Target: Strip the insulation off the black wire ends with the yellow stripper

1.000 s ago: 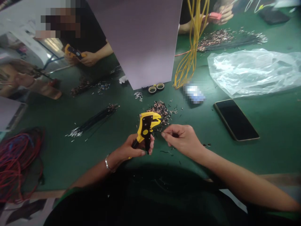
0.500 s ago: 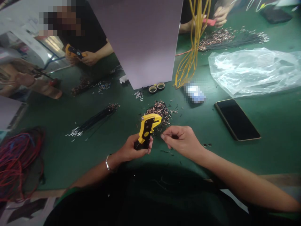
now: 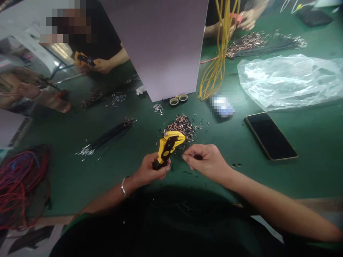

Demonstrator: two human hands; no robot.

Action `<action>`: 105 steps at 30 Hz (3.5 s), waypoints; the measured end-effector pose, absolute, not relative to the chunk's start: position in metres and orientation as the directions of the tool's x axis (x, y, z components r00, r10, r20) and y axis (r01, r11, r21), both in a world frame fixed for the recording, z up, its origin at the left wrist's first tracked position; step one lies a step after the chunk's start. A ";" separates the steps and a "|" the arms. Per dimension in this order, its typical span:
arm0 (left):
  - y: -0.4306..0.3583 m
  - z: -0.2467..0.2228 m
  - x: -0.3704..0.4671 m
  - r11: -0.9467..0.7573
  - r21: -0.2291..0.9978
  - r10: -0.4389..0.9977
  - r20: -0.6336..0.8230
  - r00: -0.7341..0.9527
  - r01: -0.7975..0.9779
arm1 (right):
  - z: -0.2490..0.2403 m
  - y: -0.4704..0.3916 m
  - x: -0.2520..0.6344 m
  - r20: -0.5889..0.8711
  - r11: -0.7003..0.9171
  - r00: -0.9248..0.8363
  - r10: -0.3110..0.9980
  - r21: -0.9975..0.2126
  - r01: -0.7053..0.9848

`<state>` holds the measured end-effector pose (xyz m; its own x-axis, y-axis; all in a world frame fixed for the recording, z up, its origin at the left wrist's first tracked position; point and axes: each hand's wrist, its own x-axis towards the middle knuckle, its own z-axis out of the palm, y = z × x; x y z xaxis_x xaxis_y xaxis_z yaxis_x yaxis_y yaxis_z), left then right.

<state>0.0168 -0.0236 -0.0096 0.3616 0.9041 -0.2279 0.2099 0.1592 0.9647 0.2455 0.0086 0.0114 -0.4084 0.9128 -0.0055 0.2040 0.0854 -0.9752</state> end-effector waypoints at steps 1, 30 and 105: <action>-0.024 -0.012 0.016 0.148 0.965 0.914 -0.218 0.342 0.218 | 0.011 0.008 0.246 0.005 0.095 -0.419 0.908 -0.976 0.195; -0.015 -0.007 0.015 0.538 0.798 0.712 -0.258 0.654 -0.272 | -0.003 0.029 0.254 -0.109 -0.140 -0.298 0.948 -0.986 -0.085; -0.015 0.001 0.016 0.547 0.809 0.666 -0.264 0.698 -0.216 | -0.007 0.032 0.256 -0.056 -0.080 -0.246 0.968 -0.993 -0.088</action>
<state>0.0159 -0.0147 0.0012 0.6976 0.6661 -0.2639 -0.2164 0.5470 0.8087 0.2560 0.0323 -0.0070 -0.2456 0.9678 -0.0560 -0.0882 -0.0798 -0.9929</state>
